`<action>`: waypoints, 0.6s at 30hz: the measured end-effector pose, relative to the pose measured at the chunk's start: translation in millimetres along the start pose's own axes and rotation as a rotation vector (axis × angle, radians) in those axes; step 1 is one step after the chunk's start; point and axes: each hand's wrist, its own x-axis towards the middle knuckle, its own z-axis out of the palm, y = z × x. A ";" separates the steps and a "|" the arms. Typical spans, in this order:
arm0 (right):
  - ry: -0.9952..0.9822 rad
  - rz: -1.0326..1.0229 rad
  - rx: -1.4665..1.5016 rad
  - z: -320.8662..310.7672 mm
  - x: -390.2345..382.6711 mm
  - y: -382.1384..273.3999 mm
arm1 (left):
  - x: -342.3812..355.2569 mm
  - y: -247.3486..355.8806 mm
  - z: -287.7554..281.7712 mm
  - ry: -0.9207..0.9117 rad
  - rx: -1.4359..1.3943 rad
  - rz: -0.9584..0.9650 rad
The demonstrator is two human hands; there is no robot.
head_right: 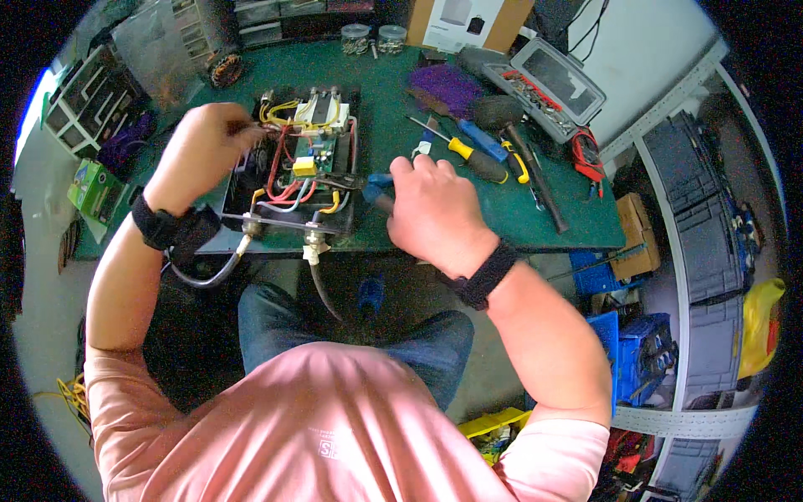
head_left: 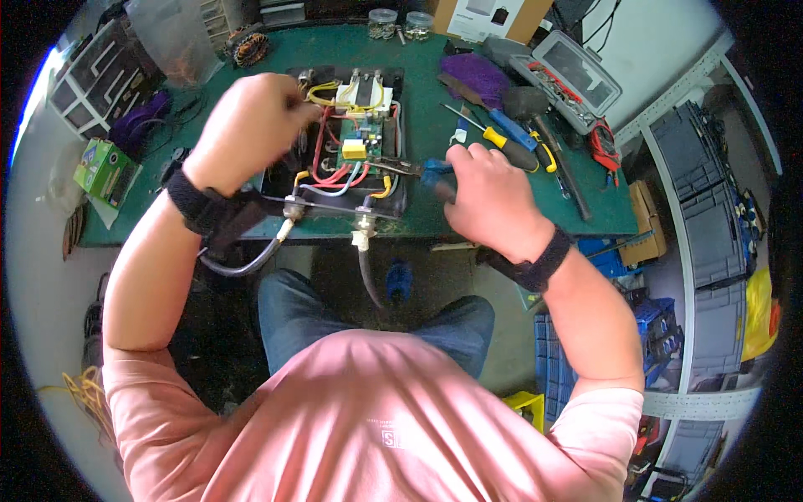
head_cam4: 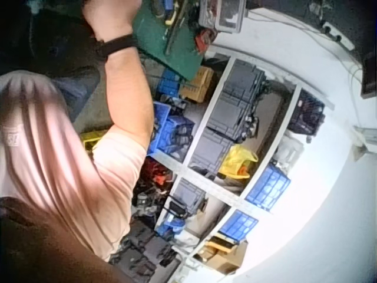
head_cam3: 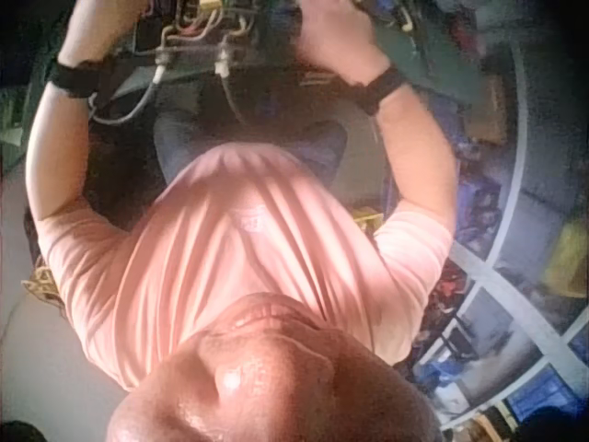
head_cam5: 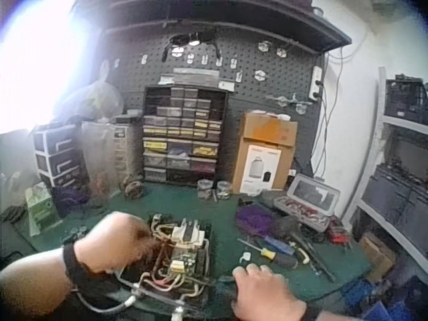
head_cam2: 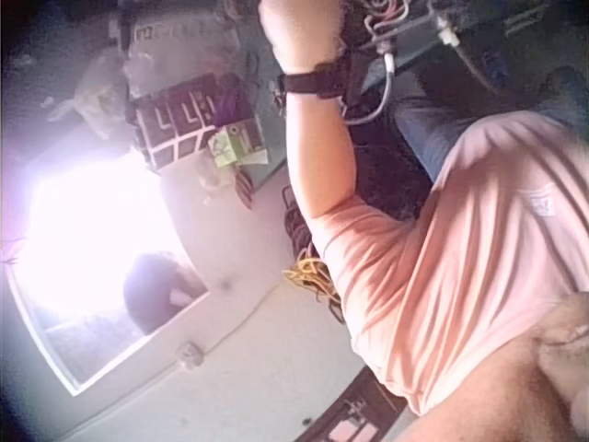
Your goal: The person works on an open electronic control box, stripping a red wire with pliers and then using a screwdriver to tighten connections on the internal circuit board. They manipulate several wires and components within the housing throughout the process.
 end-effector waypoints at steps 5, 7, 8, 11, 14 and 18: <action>-0.036 -0.025 0.031 -1.2 5.5 1.6 | -28.7 -58.5 9.0 -0.182 -0.046 -0.277; -0.043 -0.018 0.046 0.0 5.7 2.6 | -30.5 -52.3 9.1 -0.348 -0.268 -0.444; -0.043 -0.018 0.048 -0.1 6.1 2.6 | -30.3 -60.4 12.4 -0.349 -0.323 -0.408; -0.043 -0.030 0.045 1.5 7.7 6.1 | -31.0 -66.3 18.7 -0.440 -0.367 -0.426; -0.054 -0.073 0.035 1.1 14.8 11.4 | -28.4 -70.5 23.1 -0.489 -0.315 -0.426; 0.002 -0.192 0.039 6.6 25.6 23.0 | -33.3 -82.3 34.2 -0.447 -0.350 -0.374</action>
